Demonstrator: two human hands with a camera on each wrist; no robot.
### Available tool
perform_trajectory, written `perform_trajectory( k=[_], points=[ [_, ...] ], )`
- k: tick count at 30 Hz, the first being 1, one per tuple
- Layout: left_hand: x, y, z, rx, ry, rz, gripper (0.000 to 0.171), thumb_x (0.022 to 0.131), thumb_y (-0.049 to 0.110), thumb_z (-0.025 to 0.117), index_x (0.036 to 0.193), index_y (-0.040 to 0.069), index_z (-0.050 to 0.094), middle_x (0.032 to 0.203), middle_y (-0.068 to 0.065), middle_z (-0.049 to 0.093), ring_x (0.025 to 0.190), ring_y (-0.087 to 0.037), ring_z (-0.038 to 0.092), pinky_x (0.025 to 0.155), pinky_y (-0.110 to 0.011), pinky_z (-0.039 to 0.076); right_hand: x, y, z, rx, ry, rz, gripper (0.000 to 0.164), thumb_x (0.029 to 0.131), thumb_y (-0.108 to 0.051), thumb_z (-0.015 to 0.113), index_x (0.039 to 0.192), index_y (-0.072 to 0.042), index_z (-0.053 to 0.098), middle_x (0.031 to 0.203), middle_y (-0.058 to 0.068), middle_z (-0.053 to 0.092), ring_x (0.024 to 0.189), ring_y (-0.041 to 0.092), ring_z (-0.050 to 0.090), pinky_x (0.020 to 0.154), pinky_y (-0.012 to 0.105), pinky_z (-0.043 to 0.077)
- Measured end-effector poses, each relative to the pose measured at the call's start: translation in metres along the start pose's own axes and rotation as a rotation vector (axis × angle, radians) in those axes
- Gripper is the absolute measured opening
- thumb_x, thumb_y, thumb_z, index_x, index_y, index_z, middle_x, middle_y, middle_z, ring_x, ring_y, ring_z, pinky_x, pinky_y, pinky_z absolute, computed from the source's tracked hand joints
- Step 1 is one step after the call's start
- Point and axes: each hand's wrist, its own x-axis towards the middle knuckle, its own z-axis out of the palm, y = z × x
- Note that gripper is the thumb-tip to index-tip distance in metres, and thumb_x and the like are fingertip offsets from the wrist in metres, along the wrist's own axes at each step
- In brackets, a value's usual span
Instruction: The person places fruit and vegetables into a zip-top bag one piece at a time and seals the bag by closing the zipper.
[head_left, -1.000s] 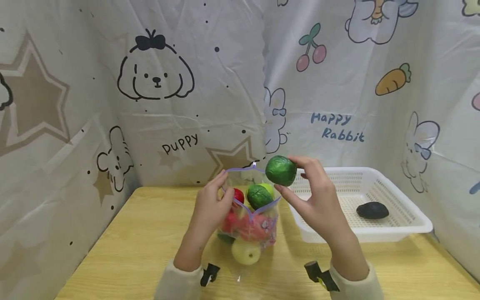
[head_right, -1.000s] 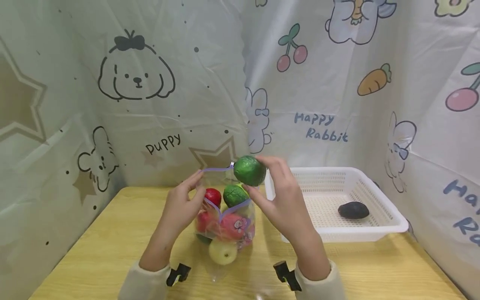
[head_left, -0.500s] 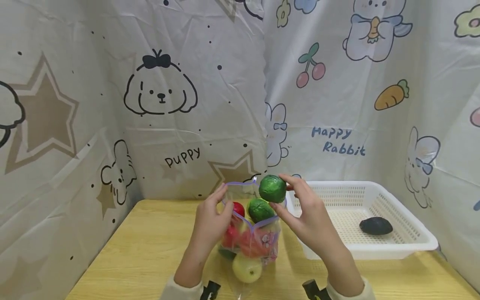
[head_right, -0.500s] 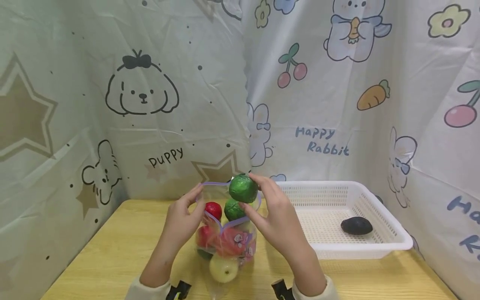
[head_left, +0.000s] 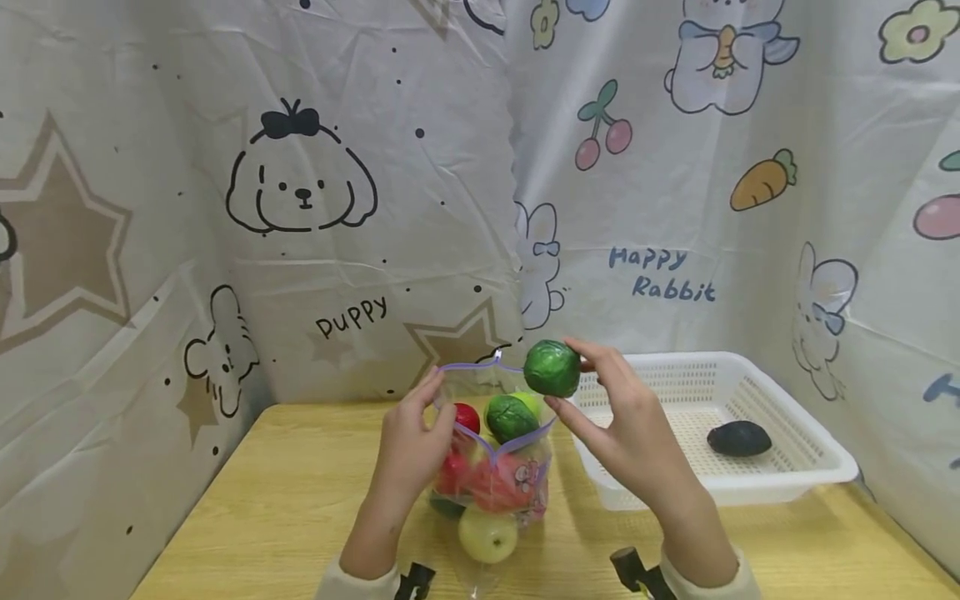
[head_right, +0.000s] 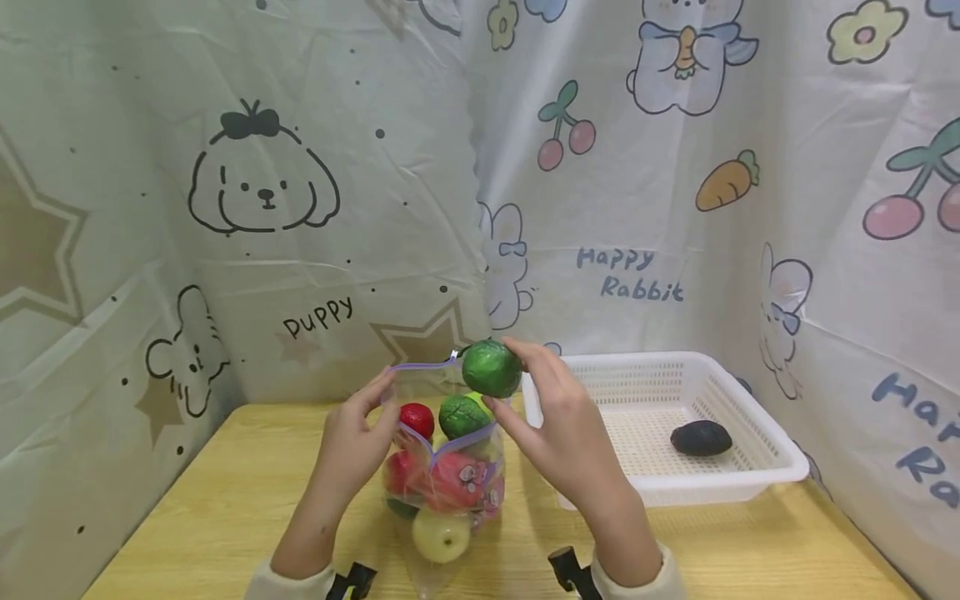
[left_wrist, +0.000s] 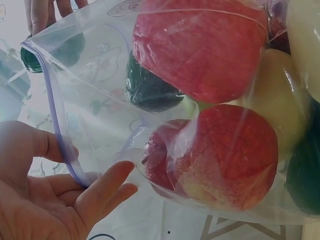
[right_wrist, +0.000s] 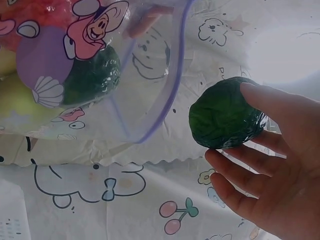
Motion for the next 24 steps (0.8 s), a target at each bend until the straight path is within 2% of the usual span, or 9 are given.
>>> perform_trajectory(
  k=[6, 16, 24],
  points=[
    [-0.0015, -0.0008, -0.0014, -0.006, -0.006, -0.002, 0.047, 0.087, 0.014, 0.051, 0.134, 0.009, 0.051, 0.146, -0.007, 0.045, 0.031, -0.003, 0.022, 0.031, -0.015, 0.022, -0.0023, 0.0008, -0.0026, -0.022, 0.000, 0.010, 0.060, 0.080, -0.027, 0.071, 0.135, -0.017, 0.046, 0.120, 0.008, 0.060, 0.104, 0.020, 0.056, 0.083, 0.050, 0.054],
    [0.0011, -0.0005, 0.0025, 0.011, 0.011, 0.031, 0.046, 0.086, 0.012, 0.052, 0.131, 0.003, 0.052, 0.143, -0.014, 0.047, 0.032, 0.001, 0.018, 0.035, -0.018, 0.024, 0.0003, -0.0001, -0.0064, -0.036, 0.005, -0.012, 0.060, 0.079, -0.025, 0.072, 0.134, -0.015, 0.047, 0.118, 0.008, 0.061, 0.103, 0.020, 0.056, 0.084, 0.048, 0.053],
    [0.0003, -0.0018, 0.0002, 0.019, -0.002, 0.022, 0.046, 0.088, 0.015, 0.051, 0.133, 0.006, 0.052, 0.144, -0.009, 0.046, 0.031, -0.003, 0.021, 0.031, -0.016, 0.022, -0.0004, -0.0024, -0.0027, -0.039, -0.019, -0.029, 0.060, 0.080, -0.028, 0.071, 0.133, -0.014, 0.048, 0.121, 0.008, 0.061, 0.103, 0.019, 0.055, 0.085, 0.048, 0.053]
  ],
)
